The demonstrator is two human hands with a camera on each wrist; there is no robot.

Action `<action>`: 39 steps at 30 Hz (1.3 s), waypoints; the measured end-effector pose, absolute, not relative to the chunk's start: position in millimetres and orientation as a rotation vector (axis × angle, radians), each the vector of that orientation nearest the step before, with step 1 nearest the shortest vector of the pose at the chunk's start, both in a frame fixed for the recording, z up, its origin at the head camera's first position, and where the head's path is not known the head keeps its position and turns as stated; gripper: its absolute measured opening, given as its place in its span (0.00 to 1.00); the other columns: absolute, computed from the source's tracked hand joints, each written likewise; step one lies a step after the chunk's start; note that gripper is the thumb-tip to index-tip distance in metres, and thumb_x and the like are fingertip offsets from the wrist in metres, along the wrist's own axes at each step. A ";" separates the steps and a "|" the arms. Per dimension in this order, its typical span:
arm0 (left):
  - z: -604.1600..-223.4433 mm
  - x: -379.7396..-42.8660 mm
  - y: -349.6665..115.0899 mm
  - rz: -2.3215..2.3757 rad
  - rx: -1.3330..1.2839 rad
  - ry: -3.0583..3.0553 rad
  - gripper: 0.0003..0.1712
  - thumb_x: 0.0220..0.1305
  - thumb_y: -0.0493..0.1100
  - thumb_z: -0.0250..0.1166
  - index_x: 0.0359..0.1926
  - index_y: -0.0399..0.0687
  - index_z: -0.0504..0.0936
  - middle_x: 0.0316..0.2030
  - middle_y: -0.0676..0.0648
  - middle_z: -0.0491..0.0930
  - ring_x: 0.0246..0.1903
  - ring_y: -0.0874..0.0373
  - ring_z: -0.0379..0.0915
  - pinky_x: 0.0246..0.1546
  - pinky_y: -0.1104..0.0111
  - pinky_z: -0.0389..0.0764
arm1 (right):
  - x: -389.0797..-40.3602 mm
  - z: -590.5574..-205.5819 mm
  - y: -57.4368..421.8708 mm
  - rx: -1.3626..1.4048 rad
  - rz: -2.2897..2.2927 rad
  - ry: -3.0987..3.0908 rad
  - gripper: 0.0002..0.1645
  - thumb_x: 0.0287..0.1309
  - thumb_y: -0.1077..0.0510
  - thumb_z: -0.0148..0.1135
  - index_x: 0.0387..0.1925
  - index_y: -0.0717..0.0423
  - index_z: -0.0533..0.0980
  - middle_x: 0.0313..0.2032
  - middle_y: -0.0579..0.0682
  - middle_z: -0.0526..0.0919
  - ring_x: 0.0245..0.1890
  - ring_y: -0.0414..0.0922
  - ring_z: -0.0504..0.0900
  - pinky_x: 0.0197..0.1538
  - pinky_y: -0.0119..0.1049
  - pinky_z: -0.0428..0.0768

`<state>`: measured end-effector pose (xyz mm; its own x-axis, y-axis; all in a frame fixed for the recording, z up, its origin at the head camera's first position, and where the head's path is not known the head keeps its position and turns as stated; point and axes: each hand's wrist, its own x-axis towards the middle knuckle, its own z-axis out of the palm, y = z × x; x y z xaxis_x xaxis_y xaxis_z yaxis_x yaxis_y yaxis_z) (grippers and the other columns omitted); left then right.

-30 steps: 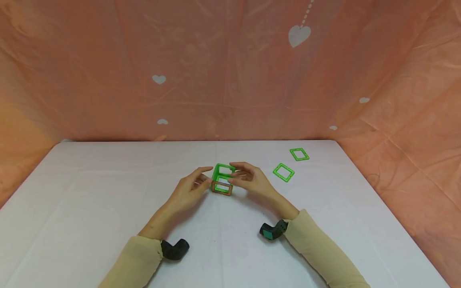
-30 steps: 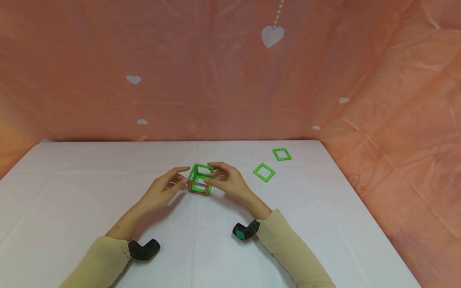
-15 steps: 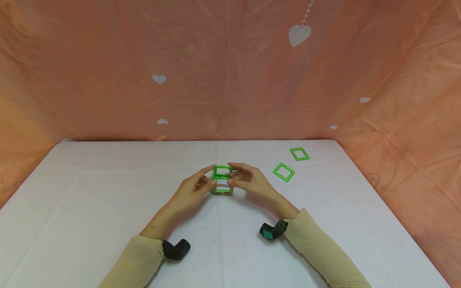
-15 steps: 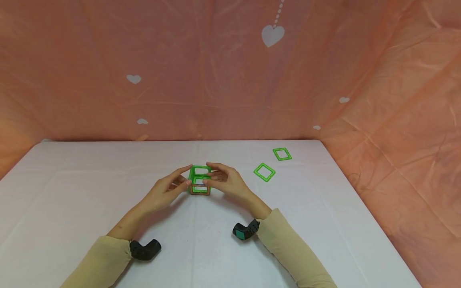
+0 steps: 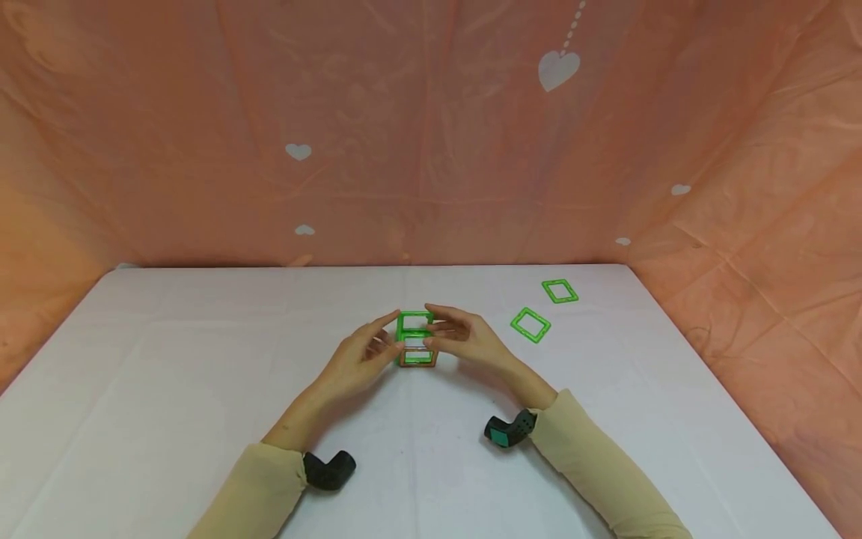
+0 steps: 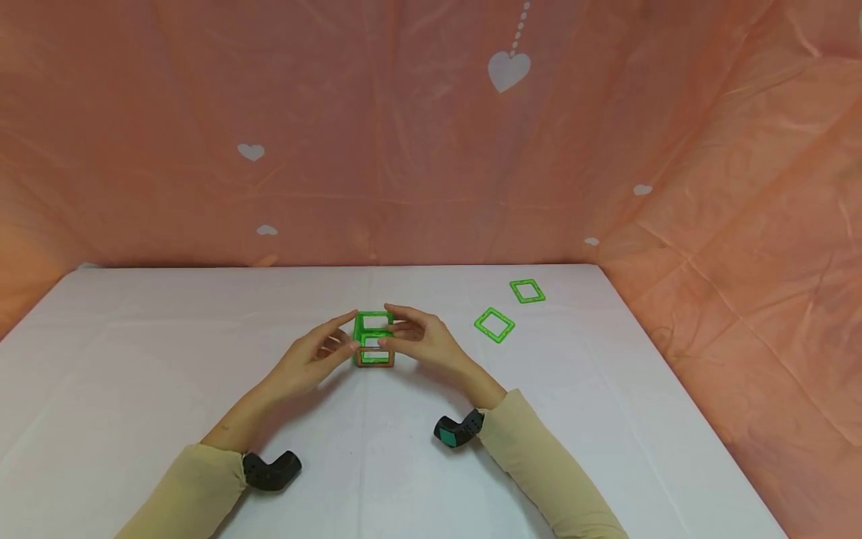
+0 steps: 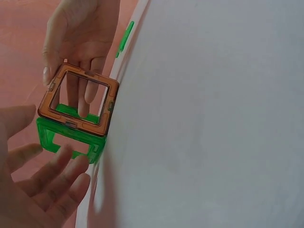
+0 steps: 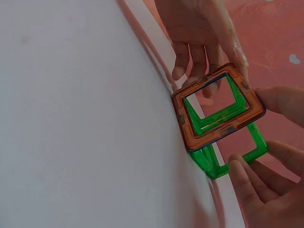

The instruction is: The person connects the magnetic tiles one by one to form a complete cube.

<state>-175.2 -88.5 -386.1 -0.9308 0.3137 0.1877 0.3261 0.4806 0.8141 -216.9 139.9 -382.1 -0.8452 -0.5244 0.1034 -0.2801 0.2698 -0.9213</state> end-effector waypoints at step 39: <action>-388.8 -176.0 -79.7 -1.533 -0.523 -2.718 0.38 0.67 0.45 0.62 0.73 0.46 0.57 0.62 0.36 0.70 0.45 0.49 0.78 0.40 0.64 0.76 | -225.1 -379.4 204.7 -0.269 -1.542 2.773 0.28 0.61 0.59 0.61 0.62 0.63 0.71 0.63 0.63 0.71 0.59 0.59 0.74 0.59 0.50 0.73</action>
<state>-176.0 -79.7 -388.8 -0.9452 0.2945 0.1410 0.2730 0.4761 0.8360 -225.1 204.7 -379.4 -0.9848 -0.1265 0.1189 -0.1677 0.5168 -0.8395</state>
